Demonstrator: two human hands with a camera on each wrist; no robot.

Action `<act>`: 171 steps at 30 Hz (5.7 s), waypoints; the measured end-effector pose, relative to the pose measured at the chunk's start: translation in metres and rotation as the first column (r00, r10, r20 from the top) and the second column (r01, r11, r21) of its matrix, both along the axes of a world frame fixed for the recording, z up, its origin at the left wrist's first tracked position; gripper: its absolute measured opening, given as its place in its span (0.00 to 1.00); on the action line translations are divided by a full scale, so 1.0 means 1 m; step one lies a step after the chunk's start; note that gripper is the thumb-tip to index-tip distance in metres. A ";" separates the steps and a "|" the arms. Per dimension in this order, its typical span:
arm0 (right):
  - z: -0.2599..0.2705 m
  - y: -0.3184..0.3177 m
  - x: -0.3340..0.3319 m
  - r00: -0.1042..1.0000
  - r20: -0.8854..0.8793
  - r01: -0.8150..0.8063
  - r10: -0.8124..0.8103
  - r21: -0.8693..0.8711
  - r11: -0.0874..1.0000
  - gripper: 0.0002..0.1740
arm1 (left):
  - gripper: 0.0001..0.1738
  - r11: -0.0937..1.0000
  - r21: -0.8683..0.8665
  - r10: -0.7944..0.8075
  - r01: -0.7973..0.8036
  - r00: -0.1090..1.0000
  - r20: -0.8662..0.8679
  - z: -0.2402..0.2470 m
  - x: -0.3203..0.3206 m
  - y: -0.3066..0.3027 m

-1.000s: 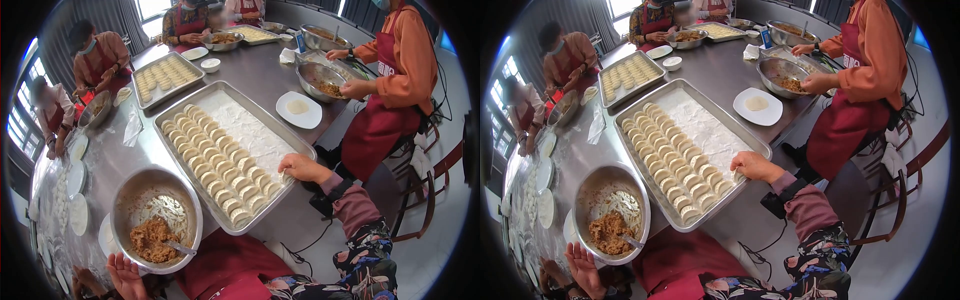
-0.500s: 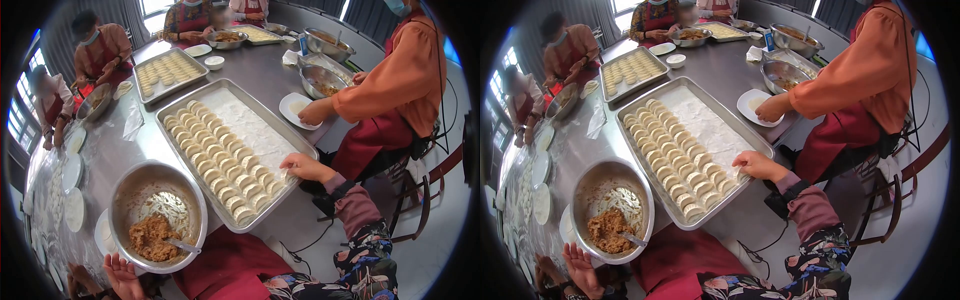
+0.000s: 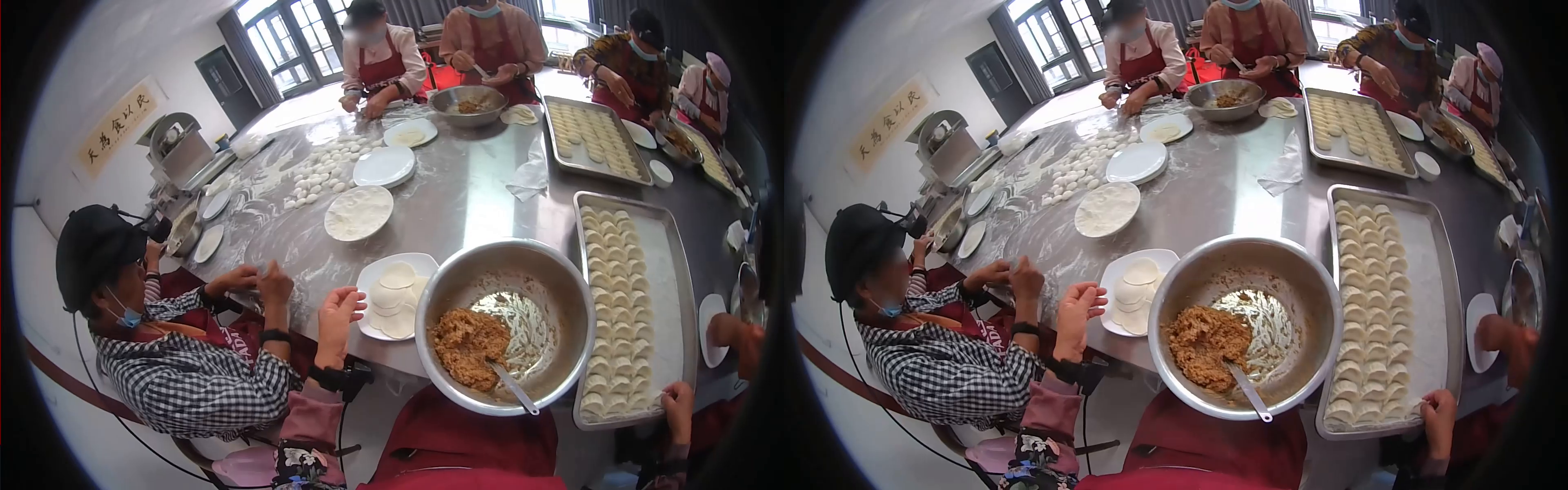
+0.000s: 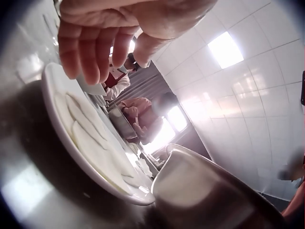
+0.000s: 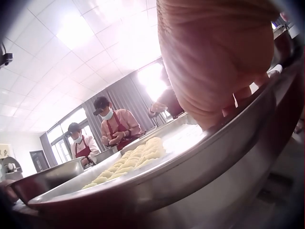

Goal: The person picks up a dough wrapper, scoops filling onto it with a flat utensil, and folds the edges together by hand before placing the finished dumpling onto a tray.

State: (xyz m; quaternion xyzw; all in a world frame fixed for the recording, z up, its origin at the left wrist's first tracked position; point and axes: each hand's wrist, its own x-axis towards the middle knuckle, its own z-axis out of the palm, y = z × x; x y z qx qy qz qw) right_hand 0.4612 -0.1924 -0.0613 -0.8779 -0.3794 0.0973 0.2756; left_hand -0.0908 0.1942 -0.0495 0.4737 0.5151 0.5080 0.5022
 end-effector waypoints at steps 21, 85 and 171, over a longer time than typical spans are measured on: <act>0.052 0.062 -0.104 0.845 0.426 -0.383 0.325 0.057 0.922 0.13 | 0.13 0.965 0.014 -0.114 0.263 0.466 -0.877 -0.017 0.053 0.094; 0.042 0.110 -0.228 0.898 0.200 -0.439 0.391 0.465 0.769 0.13 | 0.14 0.982 0.163 -0.094 0.091 0.995 0.013 -0.020 0.025 -0.001; 0.054 0.190 -0.238 0.755 -0.366 -0.288 0.544 0.561 0.776 0.08 | 0.26 0.954 -0.115 -0.104 0.276 0.666 0.739 0.004 0.023 -0.111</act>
